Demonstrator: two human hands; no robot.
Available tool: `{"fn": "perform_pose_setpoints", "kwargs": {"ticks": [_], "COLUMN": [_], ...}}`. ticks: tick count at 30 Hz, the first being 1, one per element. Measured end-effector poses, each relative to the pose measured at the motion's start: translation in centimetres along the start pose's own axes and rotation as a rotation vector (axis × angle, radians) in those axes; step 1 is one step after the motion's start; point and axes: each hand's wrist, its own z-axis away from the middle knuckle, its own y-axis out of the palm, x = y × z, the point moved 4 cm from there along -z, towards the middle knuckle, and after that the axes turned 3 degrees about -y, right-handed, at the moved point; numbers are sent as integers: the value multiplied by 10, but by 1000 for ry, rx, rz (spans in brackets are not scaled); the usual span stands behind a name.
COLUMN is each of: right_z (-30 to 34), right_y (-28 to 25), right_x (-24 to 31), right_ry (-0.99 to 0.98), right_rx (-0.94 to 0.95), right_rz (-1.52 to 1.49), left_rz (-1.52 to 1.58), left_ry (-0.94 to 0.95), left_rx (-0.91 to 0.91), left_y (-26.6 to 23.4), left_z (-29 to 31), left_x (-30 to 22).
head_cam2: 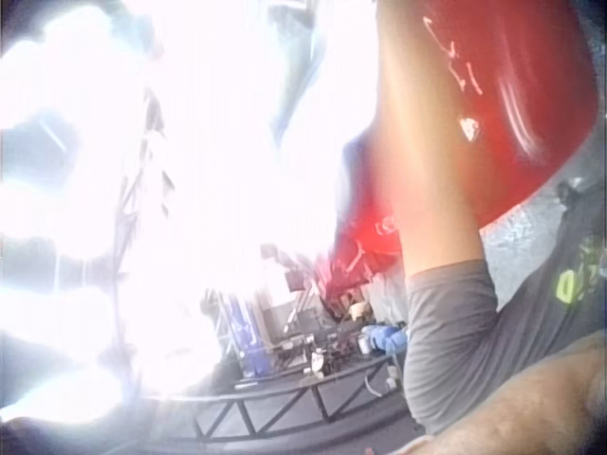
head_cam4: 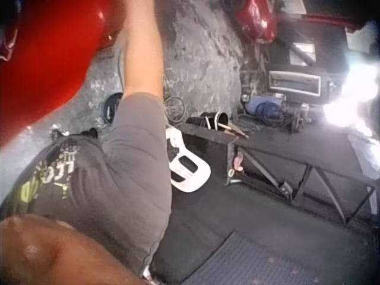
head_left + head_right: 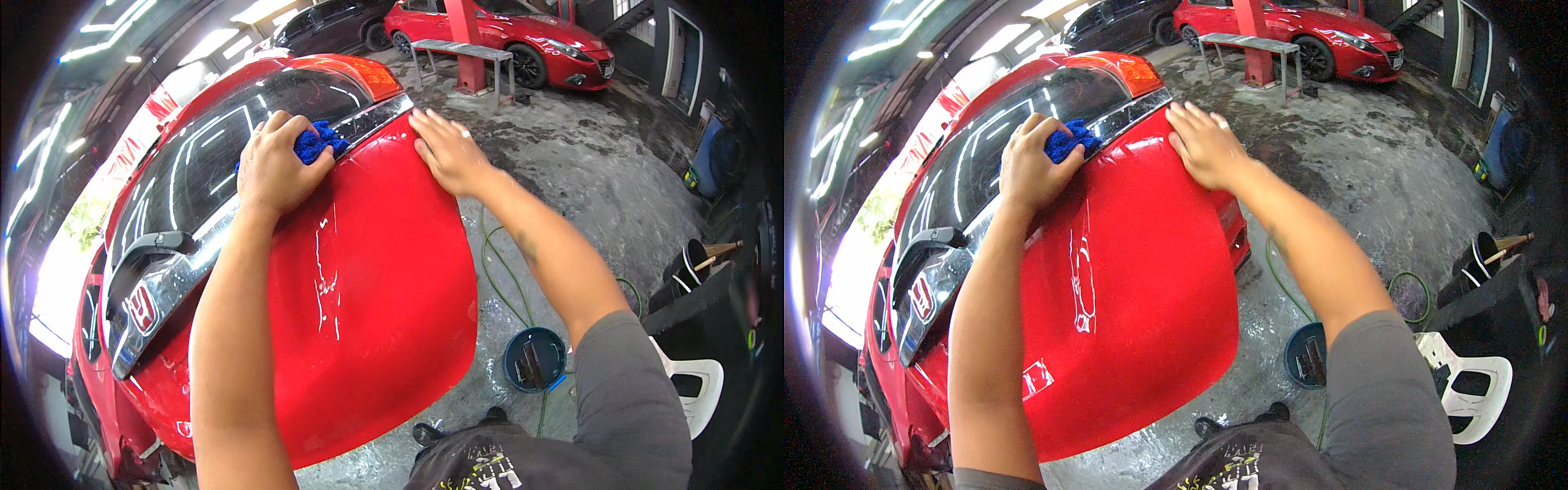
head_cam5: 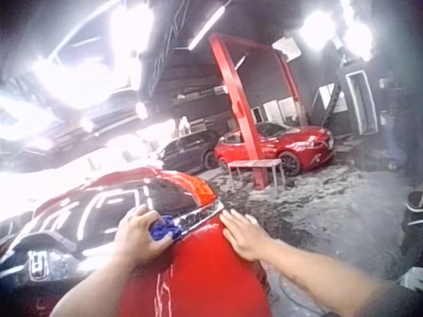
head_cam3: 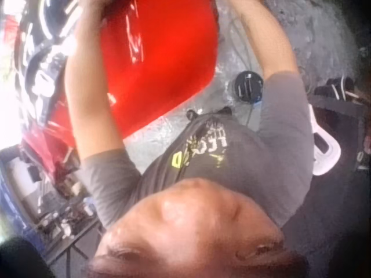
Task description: The person scrubs the rear trunk of a red car using a black sponge and a blue cloth. They repeatedly rub the surface in circular and linear motions, occasionally dipping the sponge into a bucket of water to rinse it. The person works methodically across the trunk lid, focusing on removing residue or dirt from the paint.
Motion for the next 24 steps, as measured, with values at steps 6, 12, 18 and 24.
{"fn": "perform_pose_setpoints", "kwargs": {"ticks": [6, 12, 18, 24], "right_z": [96, 196, 236, 174], "right_y": [-3, -55, -83, -29], "right_x": [44, 110, 104, 182], "right_ry": [-31, -32, 261, 75], "right_rx": [46, 306, 55, 64], "right_rz": [-27, -48, -367, -164], "left_rz": [-25, -55, -36, -36], "left_ry": [13, 27, 44, 38], "left_rx": [-3, -54, -33, -43], "left_y": [4, 5, 4, 5], "left_z": [6, 12, 7, 6], "left_x": [5, 11, 10, 16]}}
